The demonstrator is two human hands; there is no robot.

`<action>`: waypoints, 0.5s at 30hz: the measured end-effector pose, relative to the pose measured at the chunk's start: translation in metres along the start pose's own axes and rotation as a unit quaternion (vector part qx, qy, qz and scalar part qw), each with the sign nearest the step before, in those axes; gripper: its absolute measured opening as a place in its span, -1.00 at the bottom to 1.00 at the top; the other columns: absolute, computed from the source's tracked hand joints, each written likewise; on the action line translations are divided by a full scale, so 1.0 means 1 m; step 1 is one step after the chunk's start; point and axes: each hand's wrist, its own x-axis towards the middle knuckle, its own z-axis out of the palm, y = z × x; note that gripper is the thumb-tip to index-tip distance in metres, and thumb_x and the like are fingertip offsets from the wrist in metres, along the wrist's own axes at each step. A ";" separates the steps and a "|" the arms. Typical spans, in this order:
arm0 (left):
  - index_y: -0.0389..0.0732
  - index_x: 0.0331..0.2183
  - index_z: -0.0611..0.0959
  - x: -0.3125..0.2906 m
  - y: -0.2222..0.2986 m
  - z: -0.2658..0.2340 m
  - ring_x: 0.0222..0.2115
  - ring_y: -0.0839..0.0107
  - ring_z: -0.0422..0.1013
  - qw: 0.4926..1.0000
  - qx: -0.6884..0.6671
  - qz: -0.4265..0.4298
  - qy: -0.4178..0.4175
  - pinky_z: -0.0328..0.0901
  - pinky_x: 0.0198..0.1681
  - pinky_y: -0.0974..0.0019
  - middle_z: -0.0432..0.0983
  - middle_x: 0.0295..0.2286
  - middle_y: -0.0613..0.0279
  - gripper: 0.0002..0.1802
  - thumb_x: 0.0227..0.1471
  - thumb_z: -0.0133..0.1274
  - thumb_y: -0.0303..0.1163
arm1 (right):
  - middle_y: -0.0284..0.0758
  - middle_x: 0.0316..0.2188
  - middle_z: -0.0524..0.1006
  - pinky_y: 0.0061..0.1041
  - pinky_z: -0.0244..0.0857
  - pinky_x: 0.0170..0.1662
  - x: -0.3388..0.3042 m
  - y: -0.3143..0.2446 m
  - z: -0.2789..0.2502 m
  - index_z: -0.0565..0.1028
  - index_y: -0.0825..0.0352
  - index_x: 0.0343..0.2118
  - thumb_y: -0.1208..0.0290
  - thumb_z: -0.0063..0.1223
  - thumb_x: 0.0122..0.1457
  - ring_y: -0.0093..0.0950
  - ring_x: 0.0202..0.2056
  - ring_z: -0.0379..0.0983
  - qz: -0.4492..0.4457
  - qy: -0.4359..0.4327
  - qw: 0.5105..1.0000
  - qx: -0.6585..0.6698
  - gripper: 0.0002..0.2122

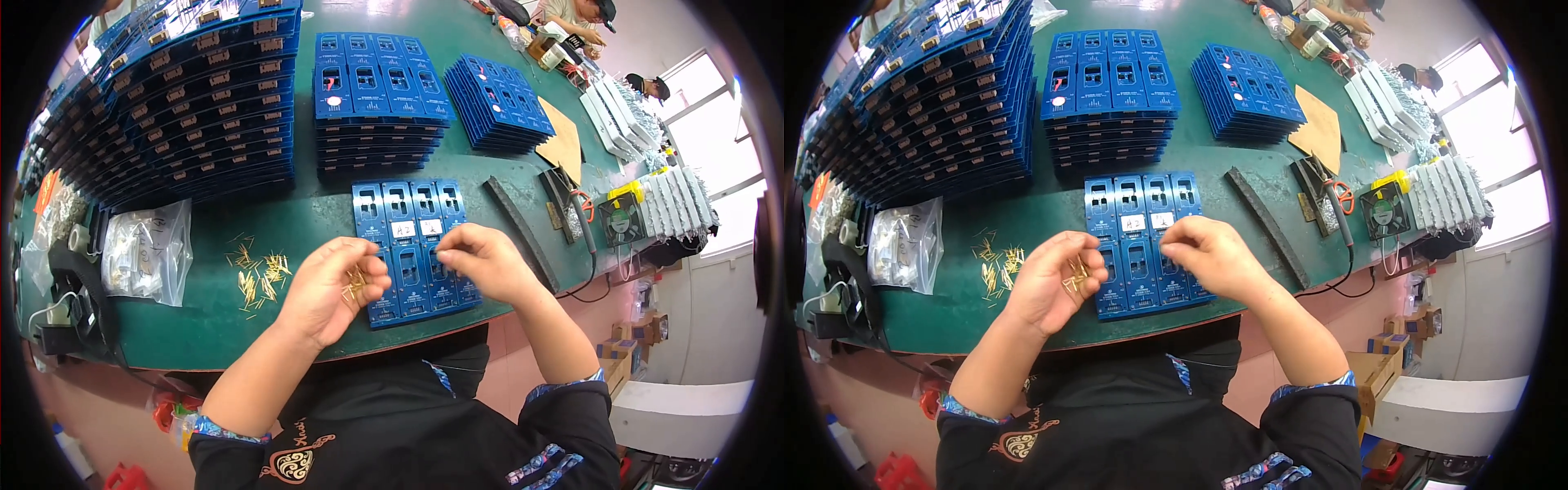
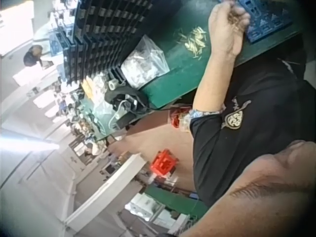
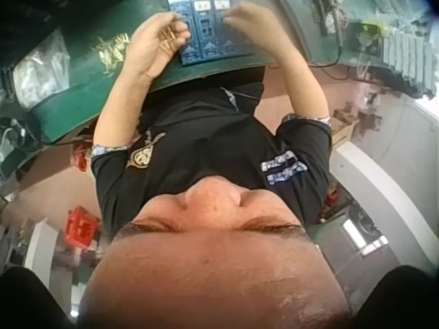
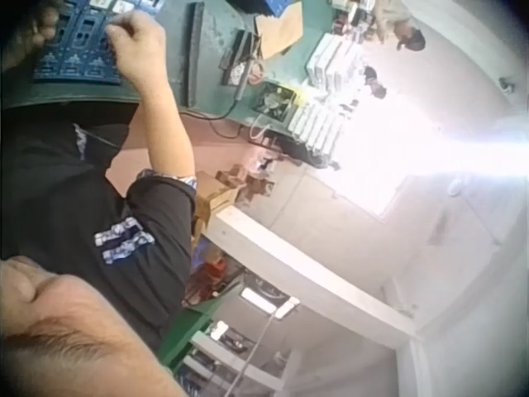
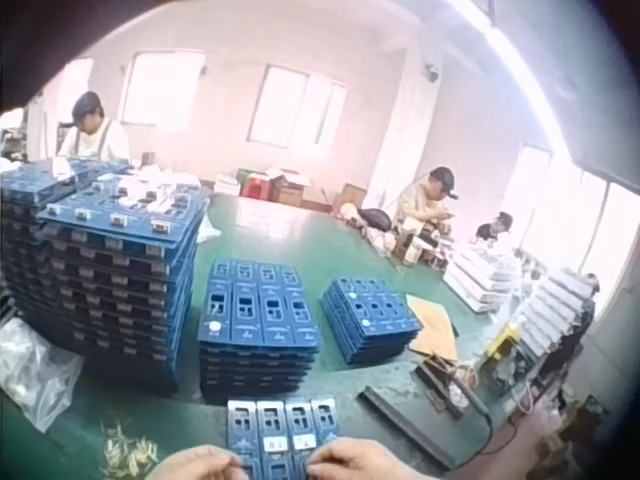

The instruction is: The person inserts small gold-colored terminal pins into blue plastic component housings by hand at an assembly workbench.

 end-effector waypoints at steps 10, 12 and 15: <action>-0.46 -0.16 0.42 0.002 0.000 -0.007 -0.18 0.06 0.49 0.995 -0.057 0.058 0.054 0.48 -0.11 0.21 0.48 -0.20 -0.20 -0.77 0.21 -0.19 -0.50 | -0.31 -0.44 0.49 -0.52 0.33 -0.29 0.001 0.034 0.004 0.49 0.39 -0.43 0.54 0.10 0.09 -0.45 -0.39 0.44 -0.187 0.074 0.972 -0.124 -0.95; -0.41 -0.18 0.45 0.003 -0.002 -0.009 -0.22 0.12 0.52 0.998 -0.034 0.037 0.035 0.50 -0.17 0.26 0.51 -0.22 -0.15 -0.78 0.21 -0.12 -0.46 | -0.29 -0.43 0.47 -0.46 0.34 -0.27 0.002 0.031 0.005 0.49 0.38 -0.44 0.52 0.10 0.08 -0.36 -0.37 0.44 -0.192 0.065 0.972 -0.120 -0.94; -0.35 -0.22 0.50 0.002 -0.004 -0.010 -0.29 0.20 0.55 0.999 -0.005 0.024 0.042 0.51 -0.25 0.31 0.56 -0.29 -0.05 -0.81 0.20 -0.08 -0.42 | -0.27 -0.40 0.45 -0.41 0.34 -0.25 0.003 0.027 0.008 0.49 0.37 -0.44 0.50 0.12 0.07 -0.29 -0.34 0.45 -0.191 0.060 0.972 -0.121 -0.93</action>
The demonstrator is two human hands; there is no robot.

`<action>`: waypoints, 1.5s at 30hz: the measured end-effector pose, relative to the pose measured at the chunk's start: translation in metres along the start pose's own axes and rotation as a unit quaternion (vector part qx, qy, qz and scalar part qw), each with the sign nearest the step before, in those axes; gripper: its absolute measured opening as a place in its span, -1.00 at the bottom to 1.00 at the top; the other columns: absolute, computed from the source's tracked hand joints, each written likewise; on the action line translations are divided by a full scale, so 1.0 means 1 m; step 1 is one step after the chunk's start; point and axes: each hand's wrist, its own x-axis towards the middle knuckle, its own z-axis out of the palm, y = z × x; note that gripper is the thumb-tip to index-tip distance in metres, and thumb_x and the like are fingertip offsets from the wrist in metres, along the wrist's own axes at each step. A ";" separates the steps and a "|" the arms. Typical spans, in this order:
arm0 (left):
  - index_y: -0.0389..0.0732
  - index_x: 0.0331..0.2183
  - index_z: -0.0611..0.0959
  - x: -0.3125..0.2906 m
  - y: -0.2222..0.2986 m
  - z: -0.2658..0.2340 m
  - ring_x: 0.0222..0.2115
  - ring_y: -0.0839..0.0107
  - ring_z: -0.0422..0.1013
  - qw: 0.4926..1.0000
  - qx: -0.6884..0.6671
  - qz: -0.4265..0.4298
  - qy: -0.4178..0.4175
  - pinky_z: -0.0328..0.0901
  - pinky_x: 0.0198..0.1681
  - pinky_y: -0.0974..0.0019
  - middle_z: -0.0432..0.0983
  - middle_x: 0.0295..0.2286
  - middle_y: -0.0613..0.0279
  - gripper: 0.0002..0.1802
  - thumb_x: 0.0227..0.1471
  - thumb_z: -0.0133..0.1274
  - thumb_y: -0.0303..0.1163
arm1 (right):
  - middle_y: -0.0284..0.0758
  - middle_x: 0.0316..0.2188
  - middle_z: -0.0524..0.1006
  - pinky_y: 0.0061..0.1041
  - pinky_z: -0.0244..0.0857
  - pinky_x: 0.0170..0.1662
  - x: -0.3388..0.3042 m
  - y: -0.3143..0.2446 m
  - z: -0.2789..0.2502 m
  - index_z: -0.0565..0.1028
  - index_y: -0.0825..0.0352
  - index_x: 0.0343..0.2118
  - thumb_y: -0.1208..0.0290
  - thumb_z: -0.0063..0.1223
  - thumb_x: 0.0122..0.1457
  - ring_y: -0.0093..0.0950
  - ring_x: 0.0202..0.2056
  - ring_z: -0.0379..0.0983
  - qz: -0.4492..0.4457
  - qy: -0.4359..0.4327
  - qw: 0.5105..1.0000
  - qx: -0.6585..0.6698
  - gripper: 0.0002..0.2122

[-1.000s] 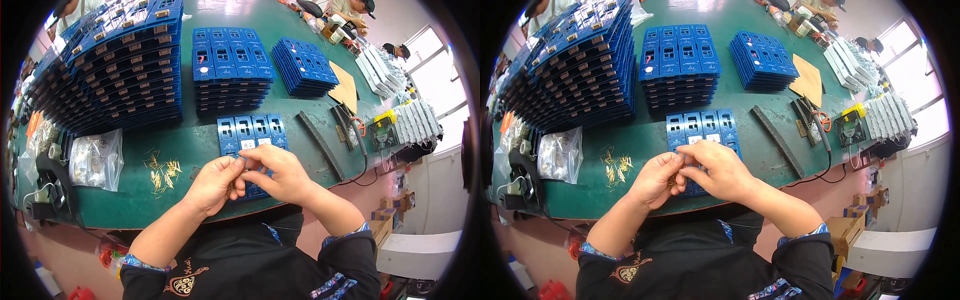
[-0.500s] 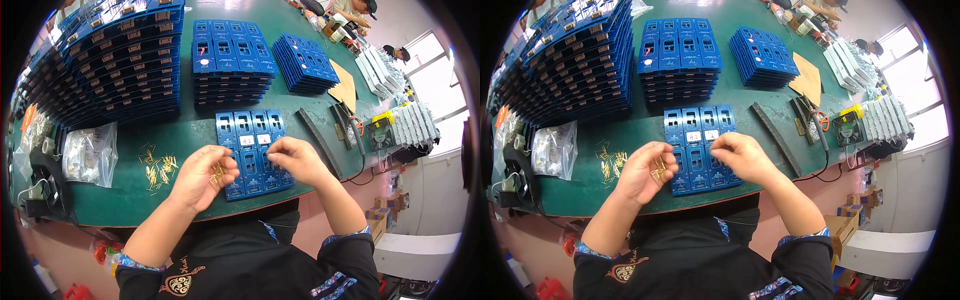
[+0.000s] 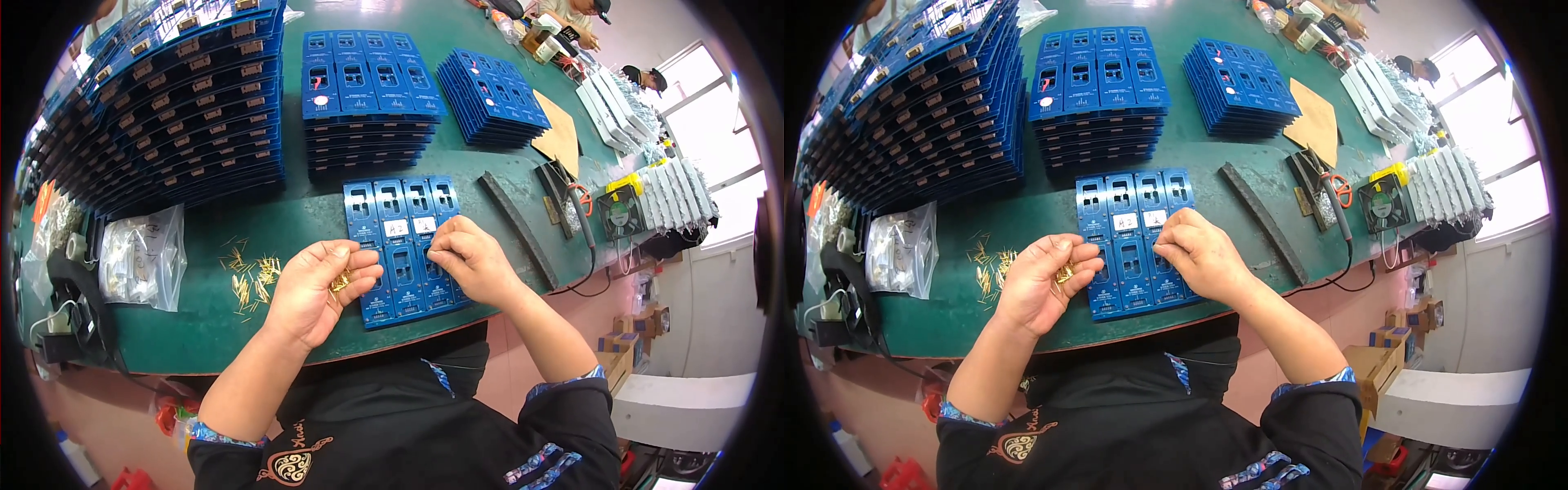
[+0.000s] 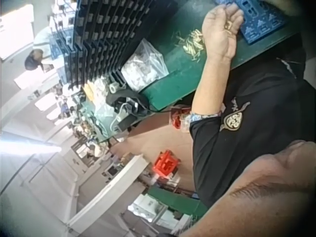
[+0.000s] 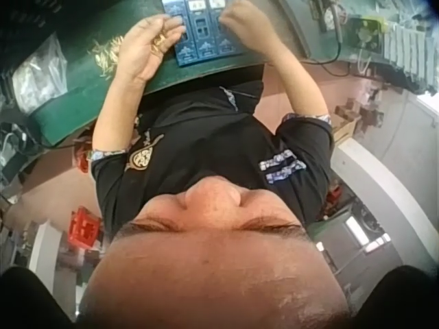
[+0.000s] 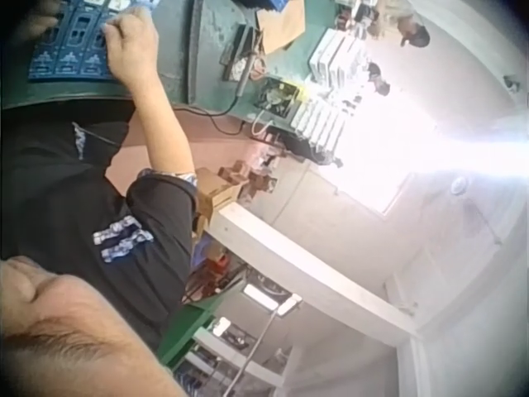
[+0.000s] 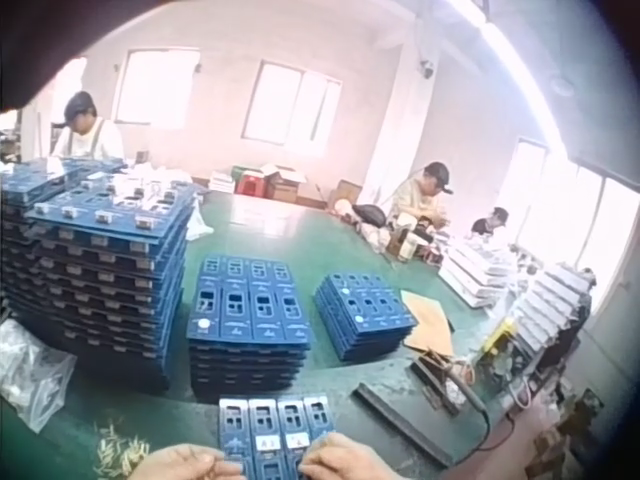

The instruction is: The person inserts small gold-colored terminal pins into blue plastic component housings by hand at an assembly workbench.

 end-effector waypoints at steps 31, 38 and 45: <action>-0.33 -0.27 0.54 -0.001 0.000 0.000 -0.43 0.36 0.55 0.999 0.034 -0.025 -0.035 0.50 -0.36 0.39 0.58 -0.43 0.11 -0.80 0.18 -0.02 -0.38 | -0.31 -0.43 0.45 -0.37 0.38 -0.30 -0.001 -0.003 0.008 0.49 0.33 -0.48 0.51 0.16 0.00 -0.30 -0.35 0.46 -0.046 0.028 0.995 -0.079 -0.94; -0.35 -0.25 0.57 -0.001 0.000 0.001 -0.45 0.42 0.54 0.998 0.044 -0.028 -0.036 0.49 -0.38 0.44 0.57 -0.46 0.14 -0.79 0.15 0.02 -0.40 | -0.31 -0.43 0.45 -0.37 0.38 -0.30 -0.001 -0.002 0.010 0.50 0.32 -0.48 0.51 0.16 0.00 -0.30 -0.36 0.46 -0.052 0.031 0.996 -0.066 -0.94; -0.37 -0.22 0.57 0.000 -0.001 -0.001 -0.45 0.41 0.54 0.998 0.042 -0.034 -0.037 0.49 -0.37 0.45 0.58 -0.44 0.12 -0.79 0.13 0.03 -0.44 | -0.32 -0.44 0.45 -0.38 0.38 -0.31 -0.001 -0.001 0.011 0.51 0.31 -0.48 0.52 0.16 -0.02 -0.31 -0.37 0.46 -0.069 0.033 0.994 -0.081 -0.95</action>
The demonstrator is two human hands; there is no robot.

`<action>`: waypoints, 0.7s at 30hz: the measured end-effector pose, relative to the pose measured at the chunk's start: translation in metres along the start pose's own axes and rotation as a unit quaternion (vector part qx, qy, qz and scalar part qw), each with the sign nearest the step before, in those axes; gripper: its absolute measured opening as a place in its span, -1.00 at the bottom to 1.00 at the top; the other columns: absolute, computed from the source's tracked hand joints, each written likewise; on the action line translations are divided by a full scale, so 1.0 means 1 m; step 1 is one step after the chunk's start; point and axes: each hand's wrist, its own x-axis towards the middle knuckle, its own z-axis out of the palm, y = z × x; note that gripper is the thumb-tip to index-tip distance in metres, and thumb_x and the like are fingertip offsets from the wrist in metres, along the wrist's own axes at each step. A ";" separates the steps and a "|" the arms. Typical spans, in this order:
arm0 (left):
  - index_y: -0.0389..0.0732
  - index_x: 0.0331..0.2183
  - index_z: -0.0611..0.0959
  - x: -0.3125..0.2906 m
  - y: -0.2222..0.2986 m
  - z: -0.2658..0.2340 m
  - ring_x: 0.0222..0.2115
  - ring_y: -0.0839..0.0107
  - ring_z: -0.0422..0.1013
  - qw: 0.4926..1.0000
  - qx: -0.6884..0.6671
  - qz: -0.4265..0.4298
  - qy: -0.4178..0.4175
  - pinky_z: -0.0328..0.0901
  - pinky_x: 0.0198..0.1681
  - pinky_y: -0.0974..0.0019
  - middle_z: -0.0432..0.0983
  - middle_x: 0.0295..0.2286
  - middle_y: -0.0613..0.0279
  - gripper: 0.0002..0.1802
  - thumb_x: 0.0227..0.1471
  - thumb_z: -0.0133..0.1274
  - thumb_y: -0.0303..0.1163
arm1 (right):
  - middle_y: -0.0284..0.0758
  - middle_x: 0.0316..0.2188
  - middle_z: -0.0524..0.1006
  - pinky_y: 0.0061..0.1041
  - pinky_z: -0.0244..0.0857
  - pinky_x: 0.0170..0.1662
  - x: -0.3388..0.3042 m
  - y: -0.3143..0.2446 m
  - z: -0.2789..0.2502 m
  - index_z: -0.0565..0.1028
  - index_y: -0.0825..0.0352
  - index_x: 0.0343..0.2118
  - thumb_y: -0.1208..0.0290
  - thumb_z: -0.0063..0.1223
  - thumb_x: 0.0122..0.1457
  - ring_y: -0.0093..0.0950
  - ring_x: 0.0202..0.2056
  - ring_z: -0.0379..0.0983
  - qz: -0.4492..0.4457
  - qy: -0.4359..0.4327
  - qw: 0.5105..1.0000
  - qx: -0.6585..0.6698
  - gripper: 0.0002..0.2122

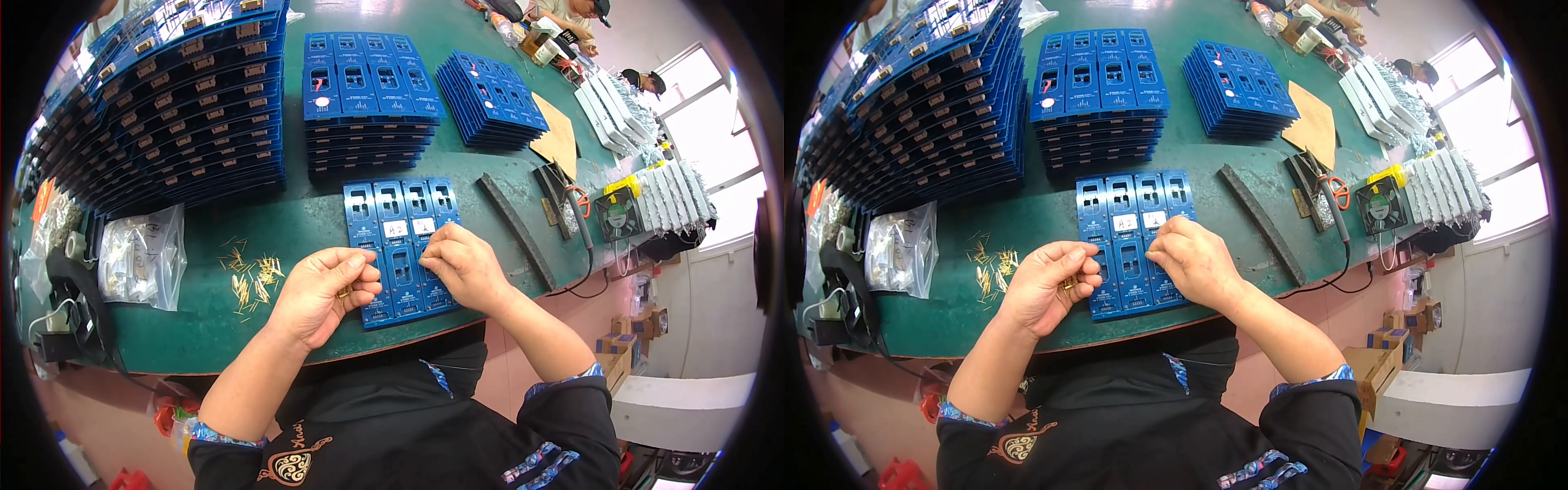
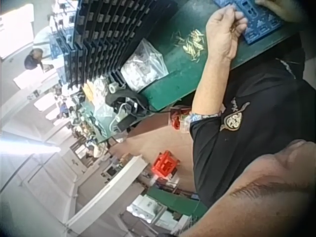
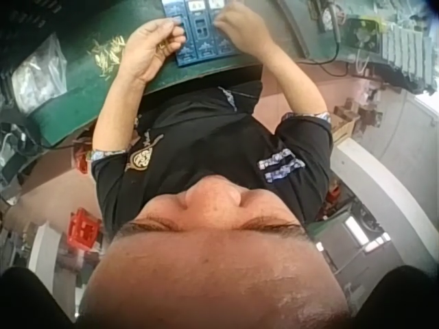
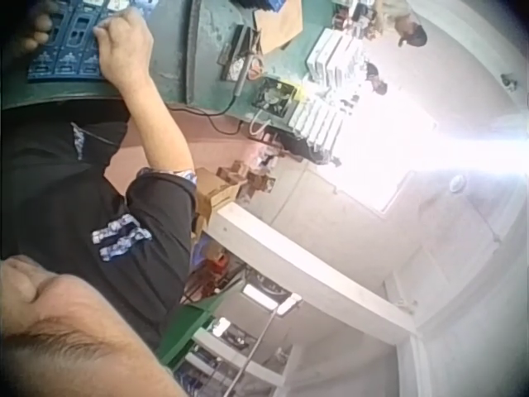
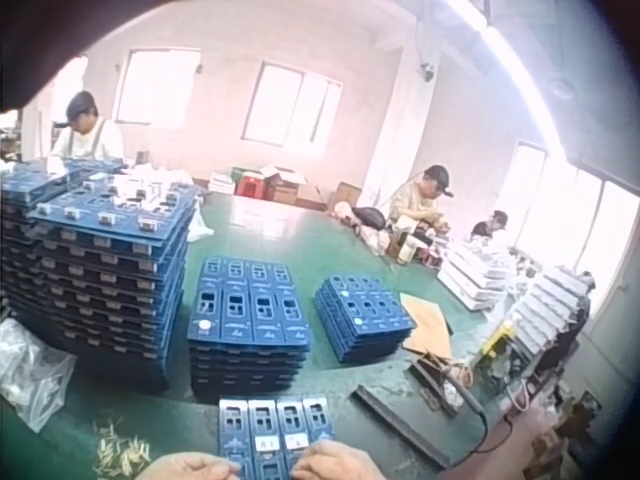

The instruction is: The person inserts small gold-colored terminal pins into blue plastic component housings by hand at an assembly workbench.

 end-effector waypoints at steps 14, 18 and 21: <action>-0.37 -0.21 0.56 0.001 -0.001 -0.002 -0.43 0.39 0.54 1.000 -0.005 0.001 -0.013 0.49 -0.35 0.42 0.58 -0.43 0.11 -0.78 0.17 -0.02 -0.43 | -0.31 -0.43 0.47 -0.42 0.38 -0.35 -0.004 -0.003 -0.001 0.51 0.33 -0.51 0.55 0.21 -0.10 -0.33 -0.40 0.46 -0.045 0.015 0.996 -0.080 -0.91; -0.37 -0.22 0.56 0.001 0.001 -0.001 -0.43 0.38 0.55 1.000 -0.006 -0.003 -0.013 0.49 -0.35 0.42 0.58 -0.44 0.12 -0.76 0.20 -0.06 -0.39 | -0.33 -0.43 0.48 -0.43 0.38 -0.36 -0.007 -0.003 0.000 0.53 0.31 -0.50 0.56 0.22 -0.12 -0.35 -0.40 0.47 -0.054 0.015 0.993 -0.105 -0.90; -0.36 -0.23 0.57 0.001 0.000 -0.003 -0.42 0.38 0.55 1.000 -0.012 -0.002 -0.023 0.49 -0.34 0.42 0.58 -0.44 0.12 -0.78 0.18 -0.04 -0.41 | -0.33 -0.43 0.48 -0.42 0.37 -0.36 -0.005 -0.004 -0.008 0.55 0.30 -0.44 0.56 0.22 -0.12 -0.35 -0.39 0.47 -0.056 0.021 0.994 -0.090 -0.87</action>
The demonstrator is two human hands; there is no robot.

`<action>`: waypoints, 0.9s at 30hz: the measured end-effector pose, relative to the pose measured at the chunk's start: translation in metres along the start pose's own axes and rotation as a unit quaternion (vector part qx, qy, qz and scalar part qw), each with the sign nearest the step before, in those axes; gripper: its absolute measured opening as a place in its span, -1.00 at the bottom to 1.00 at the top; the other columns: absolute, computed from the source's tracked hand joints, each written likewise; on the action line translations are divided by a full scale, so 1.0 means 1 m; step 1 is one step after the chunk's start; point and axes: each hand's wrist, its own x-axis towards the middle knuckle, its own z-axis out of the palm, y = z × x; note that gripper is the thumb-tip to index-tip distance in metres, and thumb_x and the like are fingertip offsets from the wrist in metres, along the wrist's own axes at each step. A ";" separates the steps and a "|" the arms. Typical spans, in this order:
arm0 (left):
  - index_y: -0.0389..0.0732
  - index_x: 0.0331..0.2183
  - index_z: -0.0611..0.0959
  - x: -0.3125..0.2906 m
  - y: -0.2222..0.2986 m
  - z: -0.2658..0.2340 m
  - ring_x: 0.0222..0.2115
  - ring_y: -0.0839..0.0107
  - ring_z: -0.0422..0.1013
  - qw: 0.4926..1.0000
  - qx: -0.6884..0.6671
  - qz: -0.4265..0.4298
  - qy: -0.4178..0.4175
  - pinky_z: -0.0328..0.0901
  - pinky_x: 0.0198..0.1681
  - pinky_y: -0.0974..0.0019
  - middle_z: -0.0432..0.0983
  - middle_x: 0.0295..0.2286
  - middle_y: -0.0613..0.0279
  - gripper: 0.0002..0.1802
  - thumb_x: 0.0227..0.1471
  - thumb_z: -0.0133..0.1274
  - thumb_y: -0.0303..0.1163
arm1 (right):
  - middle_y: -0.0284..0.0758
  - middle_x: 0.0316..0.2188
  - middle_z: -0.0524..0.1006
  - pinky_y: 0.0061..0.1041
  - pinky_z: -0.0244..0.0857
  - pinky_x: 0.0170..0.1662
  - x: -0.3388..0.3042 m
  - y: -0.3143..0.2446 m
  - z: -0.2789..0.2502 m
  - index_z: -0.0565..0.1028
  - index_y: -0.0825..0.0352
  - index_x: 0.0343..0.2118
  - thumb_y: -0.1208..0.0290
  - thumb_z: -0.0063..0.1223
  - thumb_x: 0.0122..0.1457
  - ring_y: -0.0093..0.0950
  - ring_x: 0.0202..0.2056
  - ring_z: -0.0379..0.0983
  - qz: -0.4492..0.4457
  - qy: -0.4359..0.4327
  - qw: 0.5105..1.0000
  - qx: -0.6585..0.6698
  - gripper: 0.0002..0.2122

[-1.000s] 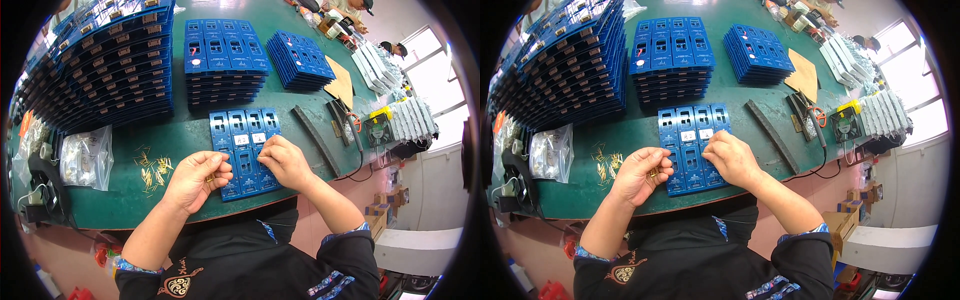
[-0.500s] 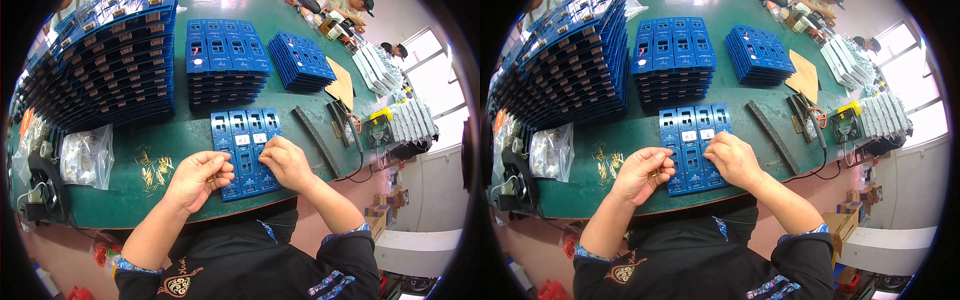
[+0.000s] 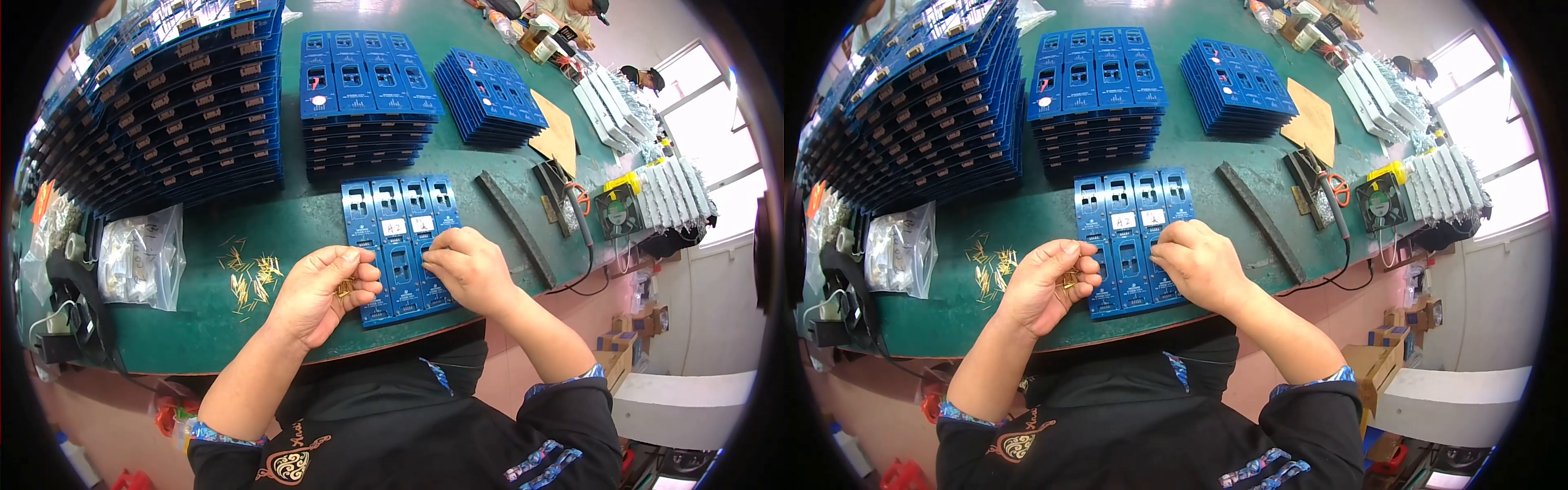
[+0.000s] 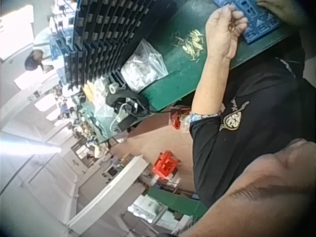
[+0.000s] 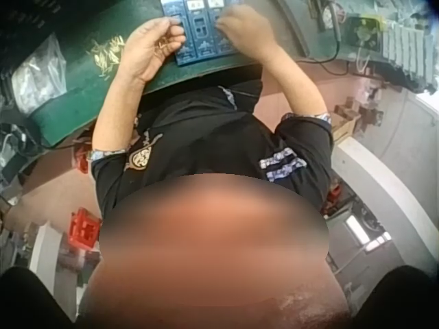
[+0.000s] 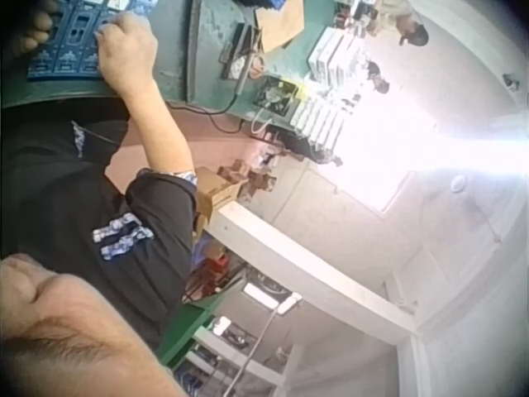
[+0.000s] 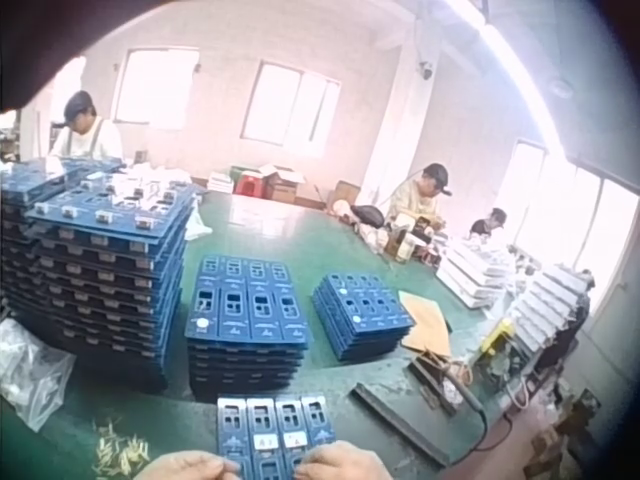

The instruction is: The person inserts small gold-colored terminal pins into blue plastic component housings by hand at an assembly workbench.

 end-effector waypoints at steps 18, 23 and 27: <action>-0.37 -0.22 0.56 -0.003 0.000 0.001 -0.45 0.44 0.53 0.997 0.007 -0.048 -0.062 0.48 -0.37 0.48 0.57 -0.42 0.13 -0.80 0.15 0.01 -0.43 | -0.28 -0.35 0.48 -0.43 0.36 -0.29 0.010 -0.008 -0.014 0.56 0.35 -0.28 0.59 0.19 -0.09 -0.32 -0.32 0.44 -0.018 -0.020 0.999 0.027 -0.76; -0.31 -0.31 0.57 -0.005 -0.002 -0.003 -0.57 0.54 0.48 0.992 0.022 -0.088 -0.083 0.36 -0.54 0.57 0.55 -0.51 0.24 -0.80 0.16 0.03 -0.35 | -0.23 -0.36 0.49 -0.41 0.34 -0.21 0.047 -0.017 -0.002 0.54 0.34 -0.20 0.59 0.14 0.01 -0.29 -0.28 0.46 0.003 -0.087 0.965 0.246 -0.76; -0.30 -0.34 0.57 -0.004 0.000 -0.001 -0.63 0.57 0.43 0.988 0.021 -0.106 -0.106 0.31 -0.60 0.59 0.53 -0.56 0.28 -0.79 0.16 0.03 -0.32 | -0.26 -0.36 0.51 -0.42 0.31 -0.21 0.053 -0.011 0.005 0.54 0.34 -0.27 0.55 0.14 0.05 -0.36 -0.30 0.45 0.009 -0.166 0.924 0.344 -0.84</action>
